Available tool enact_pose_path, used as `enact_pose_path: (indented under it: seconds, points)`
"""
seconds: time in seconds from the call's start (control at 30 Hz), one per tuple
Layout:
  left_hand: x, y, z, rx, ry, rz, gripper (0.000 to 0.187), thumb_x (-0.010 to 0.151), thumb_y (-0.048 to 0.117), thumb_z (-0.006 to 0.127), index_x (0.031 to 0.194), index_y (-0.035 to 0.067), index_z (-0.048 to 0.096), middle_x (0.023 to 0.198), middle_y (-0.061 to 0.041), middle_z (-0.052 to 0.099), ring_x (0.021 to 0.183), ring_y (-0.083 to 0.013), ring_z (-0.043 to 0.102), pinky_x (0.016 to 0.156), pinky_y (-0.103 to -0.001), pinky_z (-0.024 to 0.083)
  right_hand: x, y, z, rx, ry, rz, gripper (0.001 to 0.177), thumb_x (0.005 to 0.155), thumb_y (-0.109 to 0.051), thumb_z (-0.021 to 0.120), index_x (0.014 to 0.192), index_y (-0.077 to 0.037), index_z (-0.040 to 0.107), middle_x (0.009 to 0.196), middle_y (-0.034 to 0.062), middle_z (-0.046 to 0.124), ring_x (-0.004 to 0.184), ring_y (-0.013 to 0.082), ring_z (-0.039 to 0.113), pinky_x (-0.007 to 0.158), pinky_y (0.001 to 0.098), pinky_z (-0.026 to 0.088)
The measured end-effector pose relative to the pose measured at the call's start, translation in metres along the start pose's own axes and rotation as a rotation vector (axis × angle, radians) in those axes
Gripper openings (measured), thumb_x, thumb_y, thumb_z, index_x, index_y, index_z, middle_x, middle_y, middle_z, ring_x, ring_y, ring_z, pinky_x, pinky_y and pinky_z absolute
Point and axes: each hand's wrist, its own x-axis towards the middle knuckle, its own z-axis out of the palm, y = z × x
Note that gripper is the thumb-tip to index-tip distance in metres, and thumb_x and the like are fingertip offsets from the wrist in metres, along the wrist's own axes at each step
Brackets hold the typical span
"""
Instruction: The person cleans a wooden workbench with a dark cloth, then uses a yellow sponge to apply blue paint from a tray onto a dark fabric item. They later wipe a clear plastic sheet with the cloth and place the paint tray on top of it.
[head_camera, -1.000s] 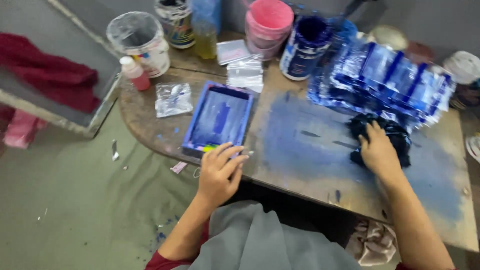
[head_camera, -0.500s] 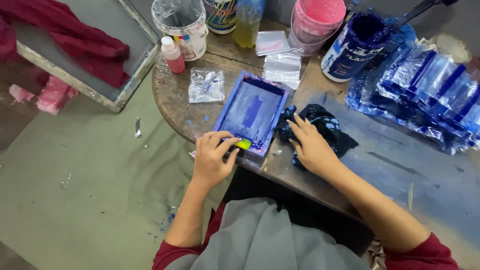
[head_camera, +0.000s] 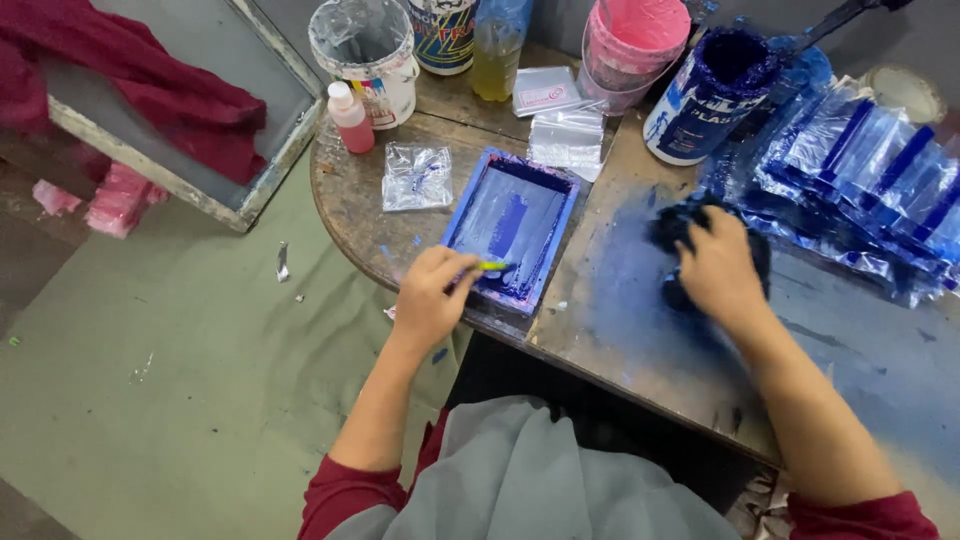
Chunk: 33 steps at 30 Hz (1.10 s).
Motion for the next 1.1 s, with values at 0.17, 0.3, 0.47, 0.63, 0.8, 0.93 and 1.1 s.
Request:
enact_pose_path:
  seconds: [0.17,0.3,0.47,0.63,0.8,0.93,1.1]
  points:
    - [0.014,0.013,-0.003,-0.072,0.115,-0.255,0.016,0.084,0.019,0.085,0.097,0.021,0.076,0.081,0.005,0.069,0.085,-0.0194,0.068,0.087,-0.033,0.048,-0.012,0.009,-0.026,0.074,-0.182,0.203,0.032,0.103,-0.021,0.066,0.119,0.005,0.076,0.14,0.0252,0.064,0.134,0.0379,0.06,0.118,0.0433,0.041]
    - [0.021,0.021,0.003,-0.03,0.14,-0.35,0.016,0.083,0.02,0.087,0.095,0.02,0.077,0.08,0.006,0.072,0.089,-0.0184,0.07,0.092,-0.034,0.044,-0.016,0.008,-0.027,0.047,-0.242,0.205,0.037,0.103,-0.023,0.065,0.125,0.005,0.072,0.142,0.0251,0.062,0.136,0.0366,0.059,0.118,0.0422,0.042]
    - [0.019,0.013,0.019,-0.047,0.164,-0.39,0.013,0.086,0.018,0.085,0.096,0.016,0.077,0.082,0.002,0.074,0.093,-0.0215,0.07,0.095,-0.037,0.044,-0.011,0.0,-0.041,0.097,-0.276,0.249,0.04,0.104,-0.024,0.062,0.13,0.005,0.07,0.146,0.0254,0.059,0.139,0.0369,0.055,0.119,0.0427,0.039]
    - [0.021,0.004,0.03,-0.074,0.169,-0.367,0.012,0.086,0.013,0.083,0.096,0.012,0.075,0.081,-0.003,0.074,0.093,-0.0275,0.071,0.096,-0.038,0.047,-0.01,-0.002,-0.046,0.152,-0.272,0.242,0.04,0.104,-0.02,0.061,0.129,0.01,0.069,0.144,0.0287,0.058,0.138,0.0392,0.054,0.121,0.045,0.037]
    - [0.029,0.001,0.033,-0.028,0.097,-0.276,0.014,0.085,0.017,0.084,0.096,0.017,0.076,0.083,0.004,0.072,0.099,-0.0209,0.068,0.105,-0.039,0.039,-0.013,0.001,-0.043,0.169,-0.251,0.224,0.04,0.105,-0.02,0.061,0.13,0.011,0.067,0.144,0.0295,0.057,0.139,0.0396,0.053,0.122,0.0453,0.035]
    - [0.031,0.004,0.024,0.119,0.041,-0.149,0.014,0.086,0.019,0.085,0.097,0.021,0.075,0.084,0.008,0.07,0.101,-0.0154,0.065,0.11,-0.044,0.027,-0.013,-0.001,-0.047,0.167,-0.263,0.231,0.039,0.105,-0.02,0.061,0.13,0.01,0.067,0.143,0.0294,0.058,0.139,0.0391,0.053,0.123,0.0453,0.035]
    - [0.03,-0.006,0.016,0.336,0.028,0.221,0.006,0.091,0.017,0.079,0.093,0.02,0.074,0.077,0.005,0.065,0.092,-0.0169,0.062,0.107,-0.054,0.025,-0.016,0.002,-0.04,0.143,-0.182,0.194,0.037,0.103,-0.018,0.066,0.128,0.009,0.07,0.141,0.0277,0.06,0.137,0.0385,0.056,0.122,0.0448,0.038]
